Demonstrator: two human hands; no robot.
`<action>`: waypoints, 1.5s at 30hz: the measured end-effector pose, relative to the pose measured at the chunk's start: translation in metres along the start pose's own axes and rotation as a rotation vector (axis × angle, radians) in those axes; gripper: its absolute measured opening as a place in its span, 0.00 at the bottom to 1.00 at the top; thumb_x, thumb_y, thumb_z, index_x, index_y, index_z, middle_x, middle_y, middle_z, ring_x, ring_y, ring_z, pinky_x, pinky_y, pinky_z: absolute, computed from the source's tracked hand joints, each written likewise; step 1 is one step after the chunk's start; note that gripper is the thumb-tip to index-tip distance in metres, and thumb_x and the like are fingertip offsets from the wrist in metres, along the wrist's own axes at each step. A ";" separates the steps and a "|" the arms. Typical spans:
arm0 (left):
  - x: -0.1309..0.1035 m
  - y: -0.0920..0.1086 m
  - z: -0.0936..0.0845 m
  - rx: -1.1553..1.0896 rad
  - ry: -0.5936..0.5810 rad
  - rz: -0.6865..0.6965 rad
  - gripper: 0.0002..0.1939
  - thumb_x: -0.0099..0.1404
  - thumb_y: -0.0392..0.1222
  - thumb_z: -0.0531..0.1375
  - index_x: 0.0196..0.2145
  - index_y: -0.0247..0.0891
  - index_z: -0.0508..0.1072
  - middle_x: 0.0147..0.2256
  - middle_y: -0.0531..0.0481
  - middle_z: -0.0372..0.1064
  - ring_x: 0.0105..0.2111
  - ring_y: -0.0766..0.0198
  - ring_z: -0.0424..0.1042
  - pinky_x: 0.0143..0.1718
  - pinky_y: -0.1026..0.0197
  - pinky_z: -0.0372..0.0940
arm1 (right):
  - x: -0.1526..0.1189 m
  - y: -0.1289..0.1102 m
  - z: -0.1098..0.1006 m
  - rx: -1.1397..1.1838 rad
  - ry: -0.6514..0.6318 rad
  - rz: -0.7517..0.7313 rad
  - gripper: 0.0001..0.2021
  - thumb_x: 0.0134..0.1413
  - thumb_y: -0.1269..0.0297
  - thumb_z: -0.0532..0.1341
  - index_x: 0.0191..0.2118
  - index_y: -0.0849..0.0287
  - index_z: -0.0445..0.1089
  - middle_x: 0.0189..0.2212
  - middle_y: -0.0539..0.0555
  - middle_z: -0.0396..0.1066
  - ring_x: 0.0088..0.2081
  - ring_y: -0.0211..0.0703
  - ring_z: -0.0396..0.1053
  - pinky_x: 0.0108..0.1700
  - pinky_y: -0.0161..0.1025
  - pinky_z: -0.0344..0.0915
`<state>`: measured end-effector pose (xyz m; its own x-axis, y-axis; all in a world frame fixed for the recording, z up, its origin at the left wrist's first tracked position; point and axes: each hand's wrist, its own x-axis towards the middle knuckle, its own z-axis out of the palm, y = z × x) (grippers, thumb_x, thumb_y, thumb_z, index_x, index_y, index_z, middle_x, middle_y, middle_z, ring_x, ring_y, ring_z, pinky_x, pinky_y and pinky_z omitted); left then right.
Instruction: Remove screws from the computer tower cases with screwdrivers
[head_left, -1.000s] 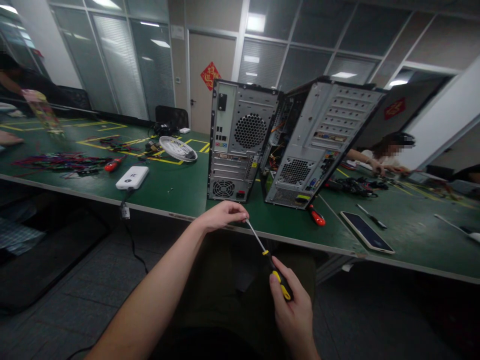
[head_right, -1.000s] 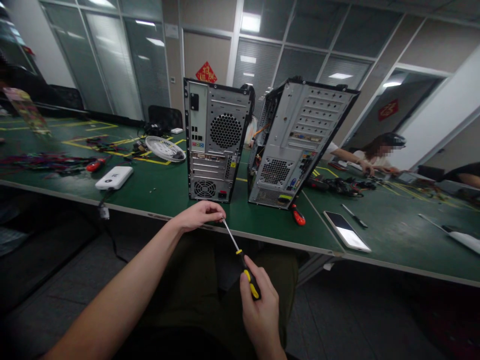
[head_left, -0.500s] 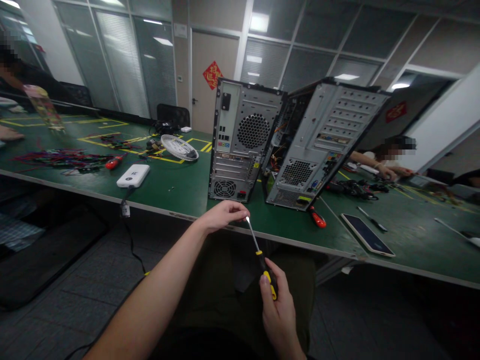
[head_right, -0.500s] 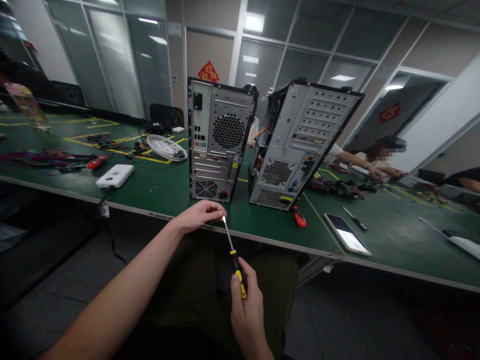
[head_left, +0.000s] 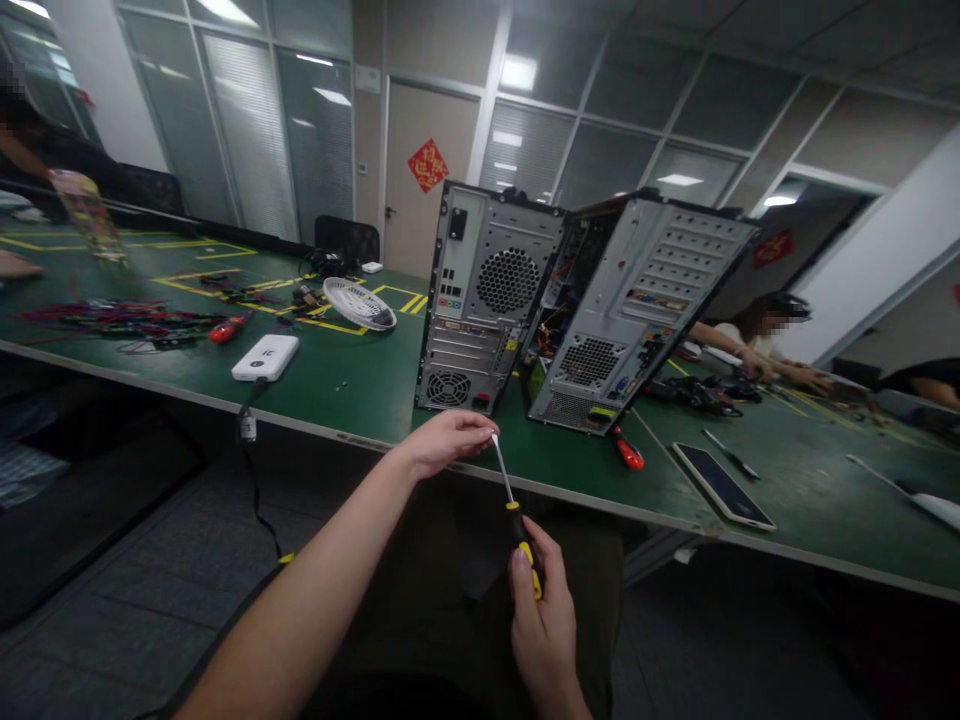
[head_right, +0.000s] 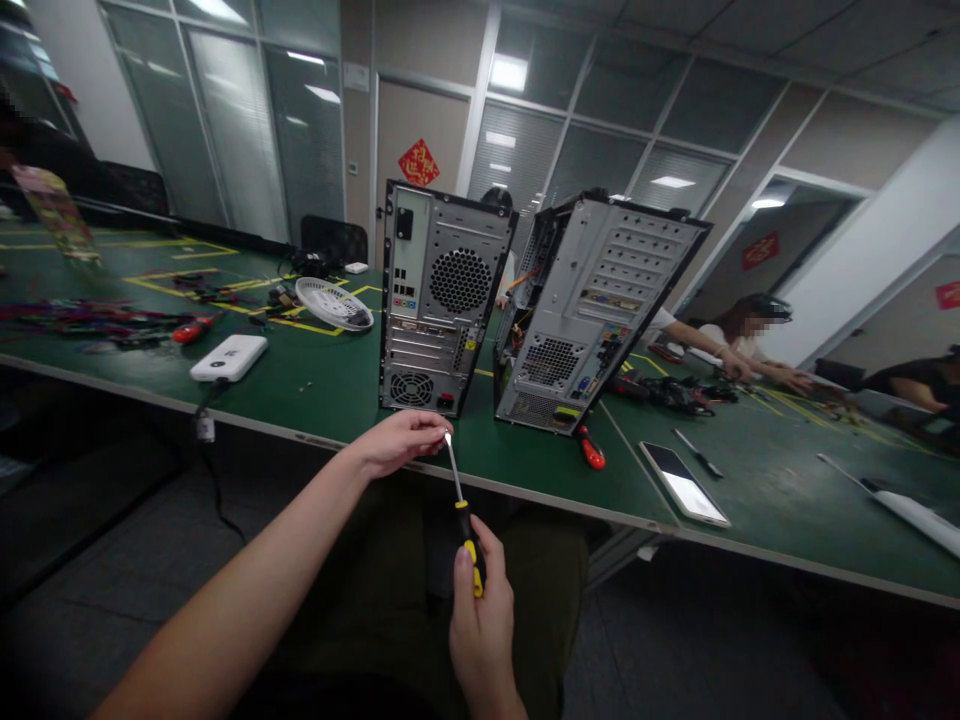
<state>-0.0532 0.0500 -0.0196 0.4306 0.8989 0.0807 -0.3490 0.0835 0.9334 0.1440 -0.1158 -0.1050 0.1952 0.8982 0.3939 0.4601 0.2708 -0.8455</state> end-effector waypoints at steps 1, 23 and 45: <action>0.000 0.000 0.002 -0.063 0.021 -0.022 0.17 0.53 0.43 0.78 0.37 0.33 0.82 0.31 0.48 0.76 0.31 0.69 0.70 0.35 0.64 0.63 | 0.003 -0.002 0.001 -0.006 0.004 -0.003 0.23 0.72 0.48 0.57 0.63 0.55 0.72 0.54 0.59 0.79 0.52 0.48 0.78 0.52 0.43 0.74; 0.052 0.013 0.043 -0.773 0.335 -0.166 0.09 0.70 0.28 0.60 0.30 0.29 0.75 0.24 0.52 0.64 0.22 0.76 0.61 0.23 0.74 0.56 | 0.068 -0.056 0.032 -0.283 0.065 -0.115 0.26 0.73 0.49 0.50 0.62 0.62 0.70 0.55 0.67 0.79 0.54 0.59 0.79 0.52 0.48 0.74; 0.064 0.017 0.042 -0.653 0.372 -0.164 0.13 0.72 0.39 0.62 0.29 0.31 0.74 0.21 0.55 0.61 0.19 0.76 0.58 0.19 0.72 0.51 | 0.073 -0.058 0.041 -0.348 0.086 -0.153 0.24 0.74 0.53 0.49 0.61 0.63 0.71 0.58 0.68 0.77 0.53 0.59 0.80 0.52 0.49 0.74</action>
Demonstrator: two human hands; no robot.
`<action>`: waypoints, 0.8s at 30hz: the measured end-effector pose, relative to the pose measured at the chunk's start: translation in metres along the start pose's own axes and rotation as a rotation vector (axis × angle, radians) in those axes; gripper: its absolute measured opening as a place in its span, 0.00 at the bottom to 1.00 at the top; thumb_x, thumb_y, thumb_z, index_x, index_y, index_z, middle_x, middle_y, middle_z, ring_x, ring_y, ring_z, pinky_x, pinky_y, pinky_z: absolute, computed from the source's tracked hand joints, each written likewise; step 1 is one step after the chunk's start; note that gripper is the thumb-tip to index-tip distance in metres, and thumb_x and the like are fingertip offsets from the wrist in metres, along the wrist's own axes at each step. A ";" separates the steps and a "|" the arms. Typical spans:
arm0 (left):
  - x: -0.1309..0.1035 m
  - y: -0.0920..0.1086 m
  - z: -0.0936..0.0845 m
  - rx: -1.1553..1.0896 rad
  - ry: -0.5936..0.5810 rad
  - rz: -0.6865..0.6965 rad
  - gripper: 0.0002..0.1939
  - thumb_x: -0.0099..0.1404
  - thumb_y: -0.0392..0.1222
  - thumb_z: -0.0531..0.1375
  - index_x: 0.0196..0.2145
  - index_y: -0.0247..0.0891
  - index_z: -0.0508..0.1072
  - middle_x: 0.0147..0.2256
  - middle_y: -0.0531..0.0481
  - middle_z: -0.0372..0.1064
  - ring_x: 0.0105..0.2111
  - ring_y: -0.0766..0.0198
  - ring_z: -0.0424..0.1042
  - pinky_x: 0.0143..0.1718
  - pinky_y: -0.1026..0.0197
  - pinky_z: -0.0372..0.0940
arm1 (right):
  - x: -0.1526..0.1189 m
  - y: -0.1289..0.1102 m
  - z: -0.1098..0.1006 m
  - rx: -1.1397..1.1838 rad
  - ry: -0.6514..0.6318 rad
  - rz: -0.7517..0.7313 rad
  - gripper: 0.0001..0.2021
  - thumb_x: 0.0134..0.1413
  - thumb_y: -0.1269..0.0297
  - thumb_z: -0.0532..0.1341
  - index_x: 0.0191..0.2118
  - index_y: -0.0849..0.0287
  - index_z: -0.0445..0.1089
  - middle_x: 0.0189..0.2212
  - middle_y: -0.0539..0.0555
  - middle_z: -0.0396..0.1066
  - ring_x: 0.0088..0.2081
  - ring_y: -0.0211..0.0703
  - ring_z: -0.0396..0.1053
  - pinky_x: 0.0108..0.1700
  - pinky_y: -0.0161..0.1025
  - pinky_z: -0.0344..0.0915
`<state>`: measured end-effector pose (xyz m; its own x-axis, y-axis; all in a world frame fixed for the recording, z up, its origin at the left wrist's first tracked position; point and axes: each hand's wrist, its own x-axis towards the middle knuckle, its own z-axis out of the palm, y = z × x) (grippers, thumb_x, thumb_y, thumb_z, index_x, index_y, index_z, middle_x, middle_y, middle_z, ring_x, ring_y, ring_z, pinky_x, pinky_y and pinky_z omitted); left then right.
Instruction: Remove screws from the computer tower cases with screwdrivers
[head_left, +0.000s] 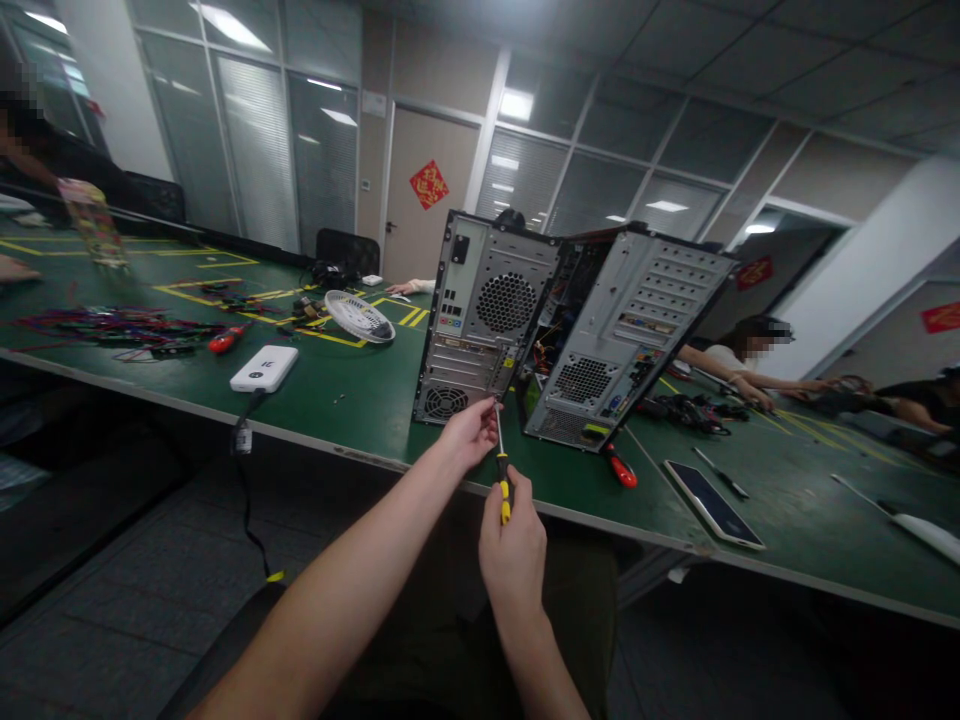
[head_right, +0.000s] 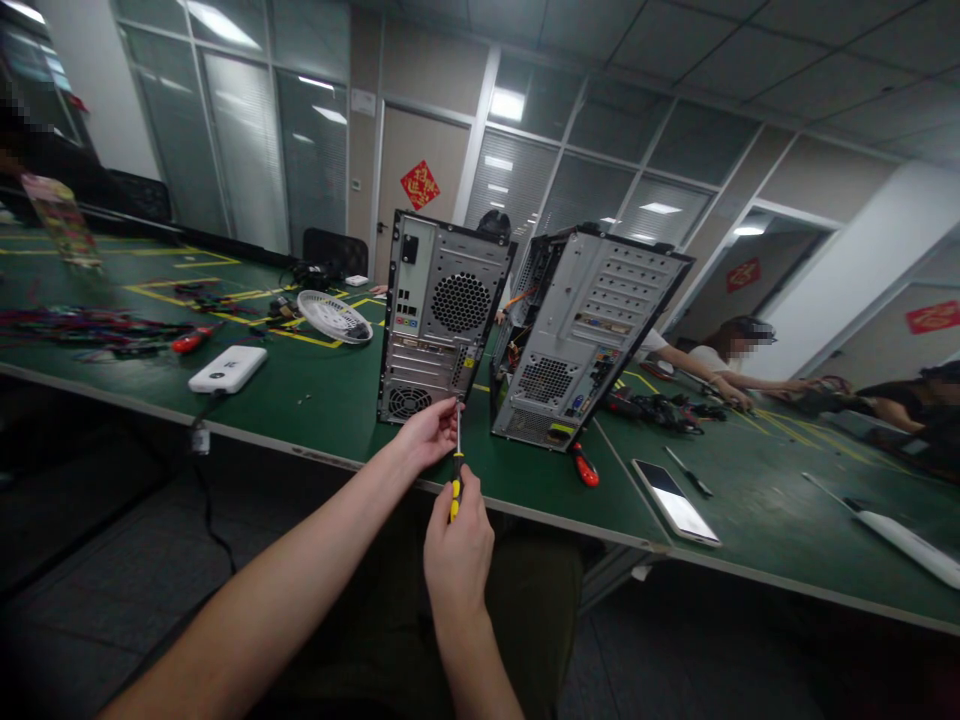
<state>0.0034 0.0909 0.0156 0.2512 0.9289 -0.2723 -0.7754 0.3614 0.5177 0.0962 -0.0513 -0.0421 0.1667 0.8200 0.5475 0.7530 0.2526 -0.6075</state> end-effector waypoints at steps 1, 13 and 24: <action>0.002 -0.001 -0.001 0.008 0.000 0.002 0.12 0.70 0.39 0.65 0.30 0.32 0.74 0.21 0.55 0.61 0.19 0.76 0.58 0.19 0.72 0.51 | -0.001 0.000 0.000 0.002 -0.001 0.000 0.24 0.75 0.54 0.49 0.61 0.63 0.70 0.58 0.68 0.77 0.54 0.59 0.79 0.52 0.49 0.74; 0.008 -0.007 -0.005 0.042 0.042 0.056 0.08 0.65 0.39 0.69 0.34 0.32 0.77 0.21 0.56 0.64 0.19 0.75 0.60 0.21 0.70 0.53 | -0.004 0.007 0.004 -0.039 0.027 -0.061 0.24 0.75 0.55 0.50 0.63 0.64 0.71 0.58 0.68 0.77 0.54 0.56 0.79 0.53 0.48 0.75; 0.004 -0.008 0.001 0.068 0.081 0.080 0.07 0.66 0.37 0.68 0.31 0.32 0.77 0.23 0.54 0.67 0.18 0.77 0.59 0.19 0.70 0.49 | -0.001 -0.003 0.000 -0.073 -0.001 -0.051 0.24 0.75 0.56 0.48 0.63 0.60 0.71 0.55 0.64 0.79 0.48 0.52 0.81 0.46 0.43 0.74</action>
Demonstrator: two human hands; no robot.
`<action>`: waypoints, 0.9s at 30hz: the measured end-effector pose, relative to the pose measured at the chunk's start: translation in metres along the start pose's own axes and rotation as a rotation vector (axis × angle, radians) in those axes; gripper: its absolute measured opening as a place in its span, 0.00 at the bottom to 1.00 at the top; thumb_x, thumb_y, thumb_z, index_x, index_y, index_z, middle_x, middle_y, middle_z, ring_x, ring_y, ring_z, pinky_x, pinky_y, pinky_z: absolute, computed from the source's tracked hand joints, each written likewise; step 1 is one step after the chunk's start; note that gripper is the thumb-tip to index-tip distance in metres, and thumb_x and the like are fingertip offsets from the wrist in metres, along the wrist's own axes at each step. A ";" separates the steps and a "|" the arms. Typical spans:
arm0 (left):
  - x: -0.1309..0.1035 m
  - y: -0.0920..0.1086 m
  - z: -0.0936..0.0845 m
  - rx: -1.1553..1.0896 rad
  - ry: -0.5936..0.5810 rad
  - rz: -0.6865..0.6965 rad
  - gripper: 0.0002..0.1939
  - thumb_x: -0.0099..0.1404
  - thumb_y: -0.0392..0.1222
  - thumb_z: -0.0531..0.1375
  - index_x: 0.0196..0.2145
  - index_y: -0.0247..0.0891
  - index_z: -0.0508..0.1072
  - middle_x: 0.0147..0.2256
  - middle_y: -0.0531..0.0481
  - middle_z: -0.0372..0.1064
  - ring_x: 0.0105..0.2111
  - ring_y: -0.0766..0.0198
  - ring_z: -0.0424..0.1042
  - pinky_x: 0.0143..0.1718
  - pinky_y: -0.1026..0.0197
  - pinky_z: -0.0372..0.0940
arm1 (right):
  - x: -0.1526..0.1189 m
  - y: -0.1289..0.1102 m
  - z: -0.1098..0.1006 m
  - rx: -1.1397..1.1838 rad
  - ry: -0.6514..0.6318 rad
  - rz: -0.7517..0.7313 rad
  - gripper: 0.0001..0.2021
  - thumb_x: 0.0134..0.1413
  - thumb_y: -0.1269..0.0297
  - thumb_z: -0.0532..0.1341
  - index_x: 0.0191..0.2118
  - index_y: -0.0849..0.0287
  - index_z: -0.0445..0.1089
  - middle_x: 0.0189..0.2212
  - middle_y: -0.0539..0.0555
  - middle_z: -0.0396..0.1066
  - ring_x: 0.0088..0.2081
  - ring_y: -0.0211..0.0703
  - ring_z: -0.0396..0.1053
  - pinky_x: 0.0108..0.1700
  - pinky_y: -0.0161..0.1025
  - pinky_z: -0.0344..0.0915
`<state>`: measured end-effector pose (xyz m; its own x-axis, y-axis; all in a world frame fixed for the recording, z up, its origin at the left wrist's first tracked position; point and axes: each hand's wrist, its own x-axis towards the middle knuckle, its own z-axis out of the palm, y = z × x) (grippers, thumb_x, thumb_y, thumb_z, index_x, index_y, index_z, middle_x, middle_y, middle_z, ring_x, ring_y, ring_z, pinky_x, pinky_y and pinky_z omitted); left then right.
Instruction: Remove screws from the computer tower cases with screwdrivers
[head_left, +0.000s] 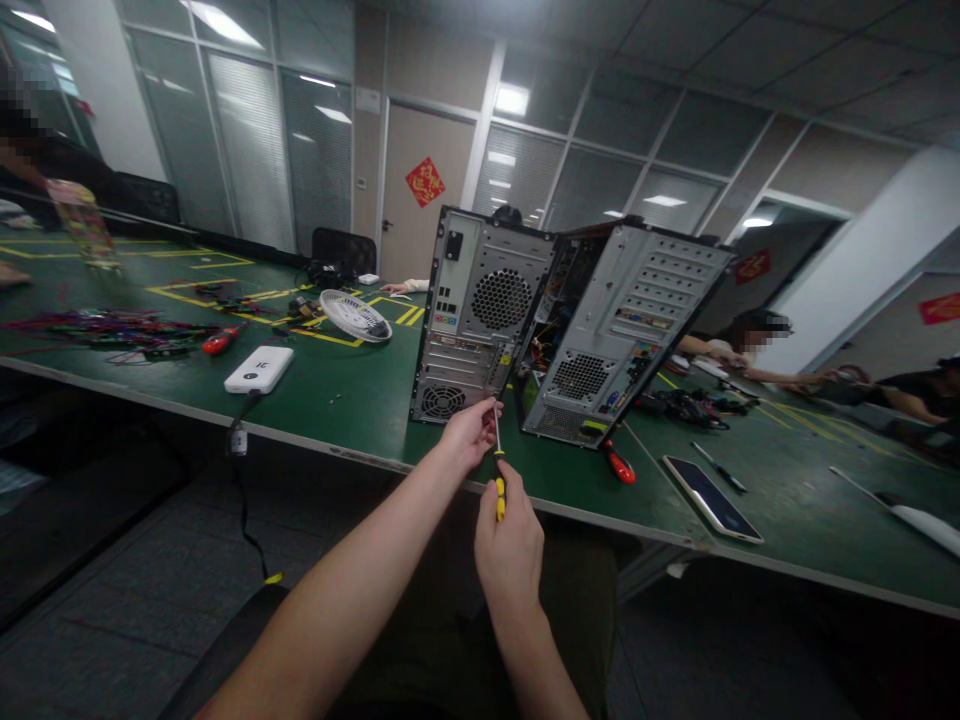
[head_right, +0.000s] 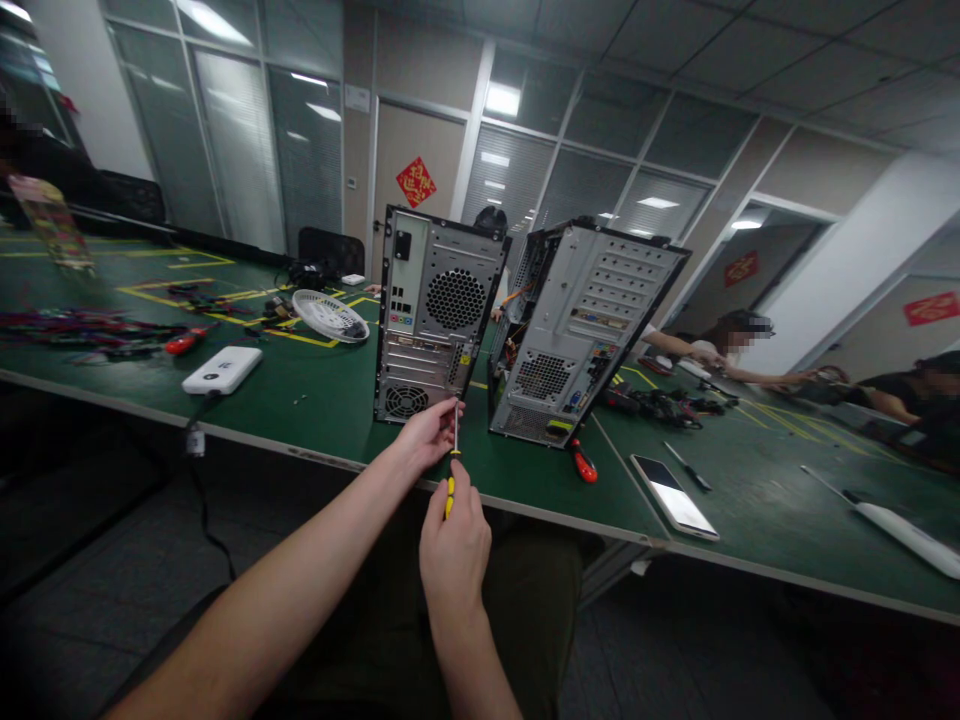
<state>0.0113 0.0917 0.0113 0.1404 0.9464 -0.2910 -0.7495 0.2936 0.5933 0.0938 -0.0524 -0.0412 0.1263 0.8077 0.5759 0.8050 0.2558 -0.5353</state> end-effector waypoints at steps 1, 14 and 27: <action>0.000 0.000 0.000 0.003 -0.001 0.000 0.07 0.66 0.37 0.68 0.31 0.32 0.77 0.23 0.54 0.67 0.18 0.77 0.59 0.19 0.70 0.48 | 0.001 -0.001 0.000 0.003 -0.001 -0.002 0.24 0.75 0.56 0.48 0.63 0.60 0.71 0.54 0.64 0.79 0.47 0.52 0.81 0.46 0.43 0.73; 0.006 0.001 -0.004 0.007 -0.029 -0.006 0.07 0.63 0.40 0.69 0.34 0.34 0.78 0.23 0.54 0.67 0.18 0.76 0.58 0.19 0.70 0.46 | 0.003 -0.004 0.002 0.028 0.009 -0.003 0.24 0.75 0.56 0.48 0.63 0.61 0.72 0.52 0.65 0.80 0.47 0.52 0.80 0.47 0.43 0.73; -0.005 0.005 0.006 0.023 0.015 -0.022 0.09 0.70 0.35 0.63 0.30 0.32 0.75 0.22 0.56 0.64 0.16 0.78 0.56 0.16 0.72 0.45 | 0.004 -0.003 0.004 0.044 0.025 -0.019 0.24 0.75 0.56 0.47 0.62 0.61 0.72 0.50 0.65 0.80 0.50 0.54 0.79 0.49 0.44 0.73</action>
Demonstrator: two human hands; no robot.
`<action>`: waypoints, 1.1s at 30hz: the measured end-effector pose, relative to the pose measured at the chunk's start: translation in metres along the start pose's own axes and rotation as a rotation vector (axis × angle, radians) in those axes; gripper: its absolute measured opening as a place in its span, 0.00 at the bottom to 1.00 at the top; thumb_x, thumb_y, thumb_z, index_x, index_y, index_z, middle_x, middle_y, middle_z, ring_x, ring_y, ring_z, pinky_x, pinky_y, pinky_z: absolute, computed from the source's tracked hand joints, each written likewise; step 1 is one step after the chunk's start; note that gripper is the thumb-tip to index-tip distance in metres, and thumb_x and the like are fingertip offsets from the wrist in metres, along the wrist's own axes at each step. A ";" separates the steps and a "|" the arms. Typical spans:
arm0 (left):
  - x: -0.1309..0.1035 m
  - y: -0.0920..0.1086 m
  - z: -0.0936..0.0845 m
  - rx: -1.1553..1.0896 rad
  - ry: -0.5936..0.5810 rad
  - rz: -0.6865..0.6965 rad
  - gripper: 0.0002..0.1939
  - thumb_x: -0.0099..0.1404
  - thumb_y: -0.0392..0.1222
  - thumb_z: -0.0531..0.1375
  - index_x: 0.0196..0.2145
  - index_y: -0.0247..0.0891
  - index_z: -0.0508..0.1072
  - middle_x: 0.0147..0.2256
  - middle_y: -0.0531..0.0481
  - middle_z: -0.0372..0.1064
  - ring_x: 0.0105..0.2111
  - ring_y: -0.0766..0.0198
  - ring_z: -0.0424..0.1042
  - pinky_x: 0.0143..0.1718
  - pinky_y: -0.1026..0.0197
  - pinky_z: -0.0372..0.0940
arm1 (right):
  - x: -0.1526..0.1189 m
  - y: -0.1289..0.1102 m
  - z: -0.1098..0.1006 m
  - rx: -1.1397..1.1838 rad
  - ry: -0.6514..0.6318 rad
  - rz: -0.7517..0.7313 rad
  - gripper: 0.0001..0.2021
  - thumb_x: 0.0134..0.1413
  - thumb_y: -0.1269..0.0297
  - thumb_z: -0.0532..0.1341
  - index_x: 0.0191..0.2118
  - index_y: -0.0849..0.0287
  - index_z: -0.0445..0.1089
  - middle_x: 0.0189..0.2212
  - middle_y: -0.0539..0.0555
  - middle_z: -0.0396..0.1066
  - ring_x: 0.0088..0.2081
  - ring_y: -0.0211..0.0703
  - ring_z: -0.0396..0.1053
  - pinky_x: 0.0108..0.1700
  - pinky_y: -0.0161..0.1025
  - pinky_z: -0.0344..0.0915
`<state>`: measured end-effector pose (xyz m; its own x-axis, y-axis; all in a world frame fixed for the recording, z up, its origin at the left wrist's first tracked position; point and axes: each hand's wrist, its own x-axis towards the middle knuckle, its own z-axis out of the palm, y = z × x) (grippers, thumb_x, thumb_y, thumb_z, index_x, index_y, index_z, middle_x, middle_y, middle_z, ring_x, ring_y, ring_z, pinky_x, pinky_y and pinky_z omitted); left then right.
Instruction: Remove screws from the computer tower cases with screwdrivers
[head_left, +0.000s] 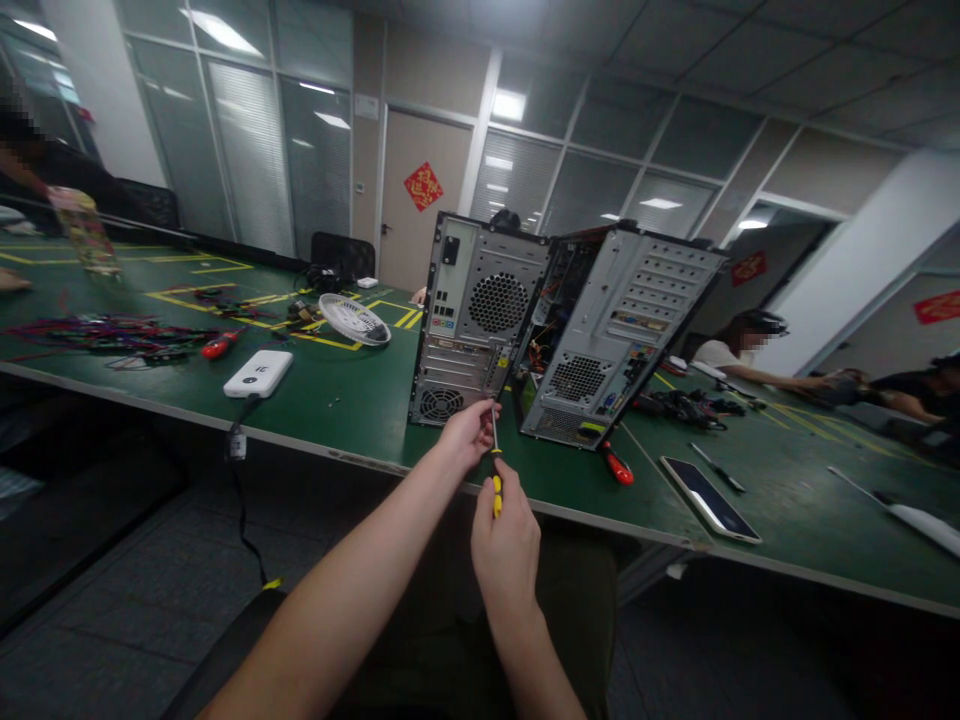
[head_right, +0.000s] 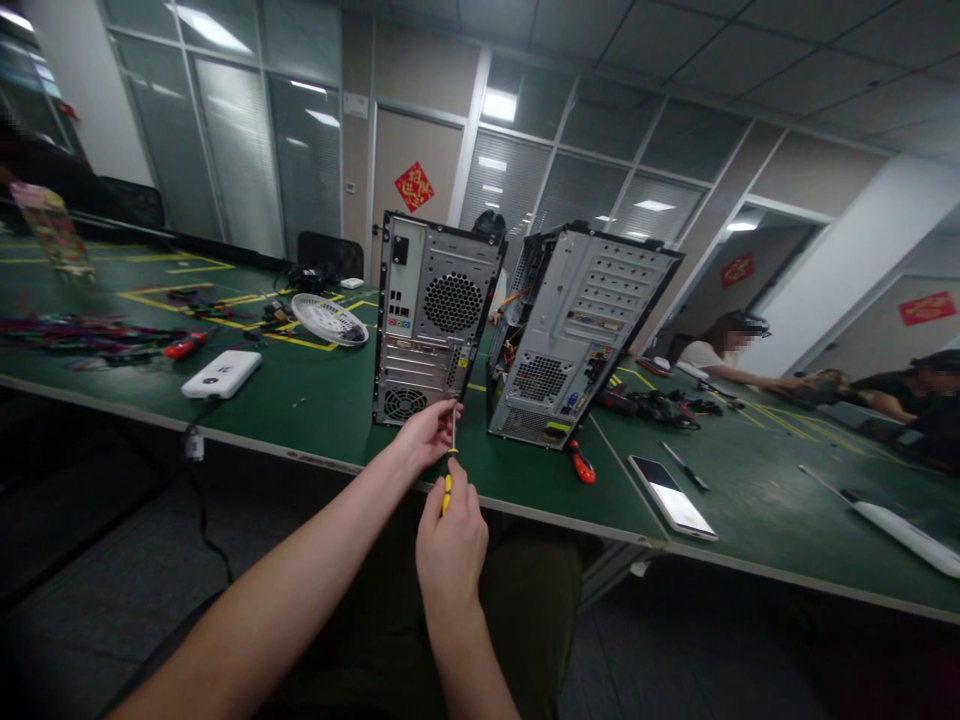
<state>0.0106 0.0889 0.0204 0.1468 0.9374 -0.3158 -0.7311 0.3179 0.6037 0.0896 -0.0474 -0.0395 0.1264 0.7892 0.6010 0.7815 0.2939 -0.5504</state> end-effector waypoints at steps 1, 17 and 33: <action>-0.001 0.000 0.000 -0.002 0.003 -0.002 0.10 0.70 0.35 0.62 0.30 0.32 0.75 0.21 0.56 0.64 0.16 0.78 0.56 0.16 0.72 0.45 | 0.000 0.000 0.000 -0.002 0.002 -0.002 0.24 0.75 0.56 0.47 0.62 0.62 0.72 0.50 0.65 0.80 0.50 0.54 0.79 0.49 0.44 0.73; -0.001 0.002 0.002 0.026 0.009 0.001 0.10 0.70 0.36 0.63 0.29 0.33 0.74 0.20 0.56 0.63 0.16 0.78 0.55 0.17 0.71 0.46 | 0.003 -0.001 -0.001 -0.015 -0.017 0.004 0.24 0.75 0.58 0.47 0.62 0.63 0.72 0.50 0.66 0.80 0.50 0.54 0.79 0.50 0.45 0.73; -0.001 -0.001 0.000 0.035 -0.007 0.020 0.14 0.73 0.37 0.61 0.29 0.30 0.75 0.20 0.56 0.63 0.16 0.79 0.56 0.18 0.72 0.48 | 0.007 -0.004 -0.004 -0.008 -0.012 0.024 0.23 0.75 0.58 0.47 0.63 0.62 0.71 0.52 0.65 0.80 0.50 0.53 0.79 0.50 0.44 0.72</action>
<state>0.0111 0.0878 0.0200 0.1372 0.9445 -0.2985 -0.7105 0.3038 0.6348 0.0899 -0.0451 -0.0313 0.1379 0.8021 0.5811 0.7830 0.2710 -0.5599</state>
